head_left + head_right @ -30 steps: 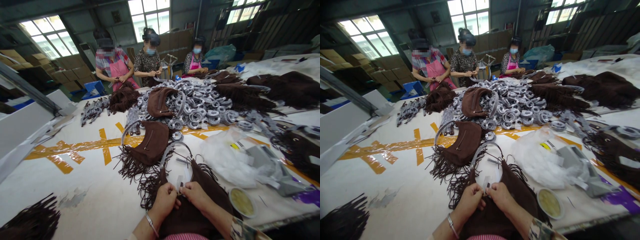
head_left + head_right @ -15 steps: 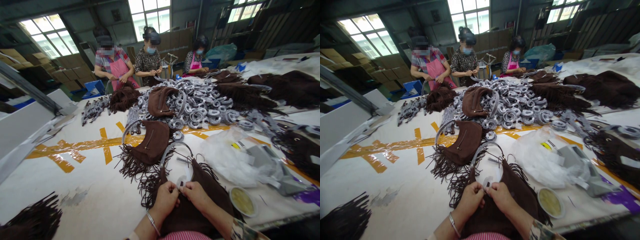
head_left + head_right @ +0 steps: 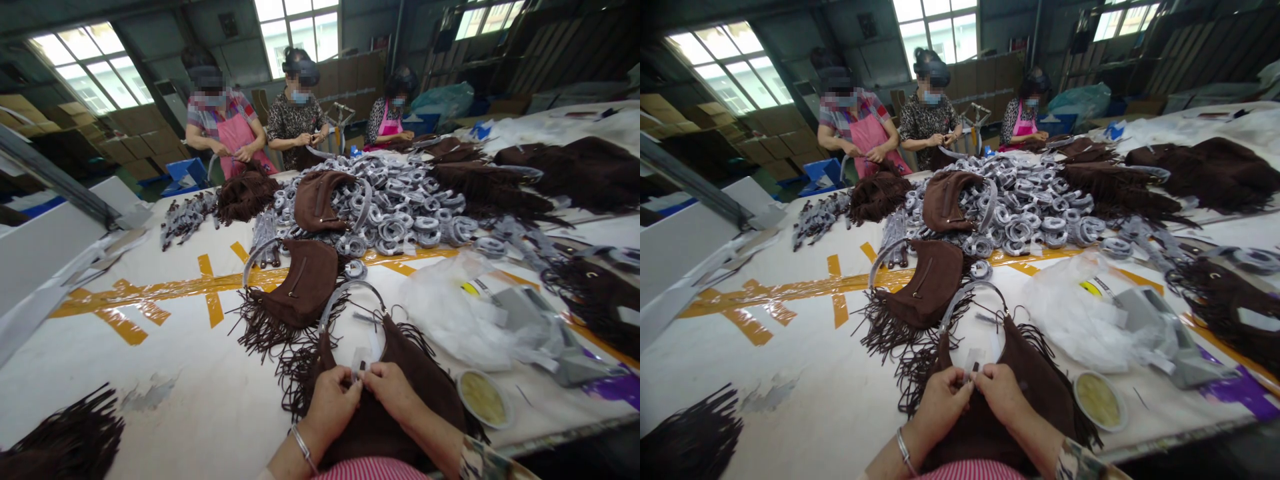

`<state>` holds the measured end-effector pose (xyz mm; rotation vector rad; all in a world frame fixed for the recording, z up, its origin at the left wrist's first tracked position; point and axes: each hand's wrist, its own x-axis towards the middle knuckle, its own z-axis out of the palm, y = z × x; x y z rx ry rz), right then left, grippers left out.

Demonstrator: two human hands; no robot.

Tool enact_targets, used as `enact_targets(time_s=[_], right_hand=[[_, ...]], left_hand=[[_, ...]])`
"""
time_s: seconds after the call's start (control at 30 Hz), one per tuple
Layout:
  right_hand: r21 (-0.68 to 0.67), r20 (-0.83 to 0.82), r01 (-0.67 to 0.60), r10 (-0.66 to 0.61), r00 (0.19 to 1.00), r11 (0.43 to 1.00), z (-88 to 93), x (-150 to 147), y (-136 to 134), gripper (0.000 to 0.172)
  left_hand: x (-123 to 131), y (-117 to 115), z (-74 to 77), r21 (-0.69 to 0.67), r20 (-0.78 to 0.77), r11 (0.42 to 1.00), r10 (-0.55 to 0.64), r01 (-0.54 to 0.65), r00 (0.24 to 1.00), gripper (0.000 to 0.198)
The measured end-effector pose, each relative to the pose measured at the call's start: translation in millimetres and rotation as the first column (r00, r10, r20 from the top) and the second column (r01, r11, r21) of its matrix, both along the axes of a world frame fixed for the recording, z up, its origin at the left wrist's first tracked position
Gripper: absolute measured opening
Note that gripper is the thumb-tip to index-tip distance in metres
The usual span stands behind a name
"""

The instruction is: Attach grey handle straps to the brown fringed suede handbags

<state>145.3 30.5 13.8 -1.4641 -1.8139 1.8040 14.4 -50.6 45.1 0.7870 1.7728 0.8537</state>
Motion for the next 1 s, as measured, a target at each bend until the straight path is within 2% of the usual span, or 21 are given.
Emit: enact_targets(time_s=[0.2,0.43,0.57,0.7,0.8,0.9,1.0], right_hand=[[0.048,0.039,-0.035,0.033,0.999,0.998,-3.5,-0.2,-3.5,0.036],[0.104,0.016,-0.135,0.134,0.991,0.985,6.3,4.3,1.6,0.033],[0.253,0.097,-0.118,0.096,0.991,0.96,9.5,4.8,-4.7,0.028],[0.407,0.179,-0.136,0.067,0.982,0.903,8.4,3.3,-15.2,0.022],[0.472,0.219,-0.159,0.059,0.974,0.867,9.5,2.8,-18.2,0.02],[0.435,0.182,-0.174,0.103,0.978,0.883,15.2,4.5,-12.0,0.021],[0.219,-0.008,-0.216,0.223,0.975,0.952,21.4,9.3,2.2,0.021]], left_hand=[[1.7,-2.4,-0.7,-0.037,-0.008,0.999,0.028,-0.028,1.0,0.017],[4.0,-2.6,-1.1,-0.044,0.0,0.995,0.089,-0.089,0.996,0.018],[4.2,-2.6,-0.7,-0.038,-0.019,0.993,0.108,-0.108,0.994,0.019],[4.7,-2.8,-3.2,-0.019,-0.036,0.992,0.12,-0.121,0.992,0.018],[5.0,-2.8,-4.5,-0.005,-0.031,0.991,0.131,-0.131,0.991,0.016],[4.0,-3.6,-5.5,-0.012,0.01,0.99,0.142,-0.142,0.99,0.013],[1.8,-4.2,-6.5,-0.029,0.056,0.988,0.151,-0.15,0.987,0.012]])
